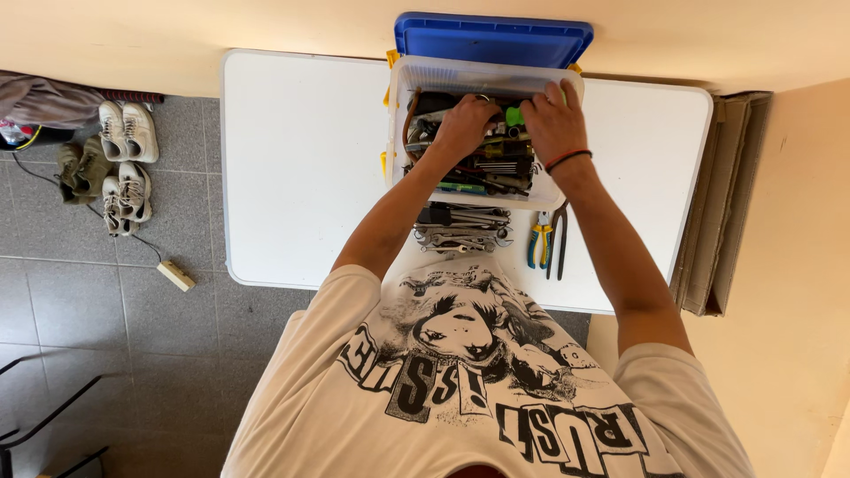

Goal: The person removes hand tools from a plastic toolbox on a white table and arranges them in groups on the tabletop. They sort wrenches, pliers, screwdrivers and other tools one at a time, laying each type in its own row beside the box.

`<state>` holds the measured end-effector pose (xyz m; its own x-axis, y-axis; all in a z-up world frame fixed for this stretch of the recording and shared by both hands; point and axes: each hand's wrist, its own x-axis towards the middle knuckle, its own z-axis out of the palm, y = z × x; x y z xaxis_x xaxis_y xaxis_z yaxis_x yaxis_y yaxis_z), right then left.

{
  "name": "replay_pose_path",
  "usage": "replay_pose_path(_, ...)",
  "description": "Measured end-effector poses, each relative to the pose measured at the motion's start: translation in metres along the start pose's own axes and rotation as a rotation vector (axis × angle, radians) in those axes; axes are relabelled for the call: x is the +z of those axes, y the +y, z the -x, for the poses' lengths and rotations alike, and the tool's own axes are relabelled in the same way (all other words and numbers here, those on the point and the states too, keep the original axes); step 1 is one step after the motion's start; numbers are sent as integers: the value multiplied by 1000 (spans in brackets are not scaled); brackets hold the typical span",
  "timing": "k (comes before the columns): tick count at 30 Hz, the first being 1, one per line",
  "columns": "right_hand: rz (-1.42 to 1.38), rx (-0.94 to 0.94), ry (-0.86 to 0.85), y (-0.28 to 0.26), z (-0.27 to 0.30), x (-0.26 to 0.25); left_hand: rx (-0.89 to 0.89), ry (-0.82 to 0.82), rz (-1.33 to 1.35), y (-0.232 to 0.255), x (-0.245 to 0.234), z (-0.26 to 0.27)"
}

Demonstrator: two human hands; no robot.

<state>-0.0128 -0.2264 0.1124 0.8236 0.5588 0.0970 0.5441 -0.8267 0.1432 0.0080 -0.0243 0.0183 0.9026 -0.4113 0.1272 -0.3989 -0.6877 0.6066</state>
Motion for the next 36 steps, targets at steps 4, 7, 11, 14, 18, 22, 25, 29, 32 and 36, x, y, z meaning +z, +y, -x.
replay_pose_path(4,-124,5,165,5,8,-41,58,123,54,29,-38,11)
replay_pose_path(7,-378,71,342,-3,14,-66,84,259,119,56,-76,22)
replay_pose_path(11,-1068,188,554,-45,36,-87,20,318,180,91,-130,55)
replay_pose_path(14,-1436,209,487,-81,37,-90,90,406,251,110,-164,84)
replay_pose_path(18,-1667,110,295,-132,33,-86,-58,327,343,117,-190,135)
replay_pose_path(22,-1687,108,195,-179,28,-80,-168,335,448,101,-195,184)
replay_pose_path(25,-1749,73,2,-208,27,-73,-336,293,515,82,-190,223)
replay_pose_path(29,-1723,15,-221,-242,31,-49,-513,298,618,52,-170,269)
replay_pose_path(32,-1733,21,-359,-265,39,-20,-641,279,540,23,-145,293)
replay_pose_path(36,-1800,99,-520,-293,48,29,-679,204,503,-19,-103,313)
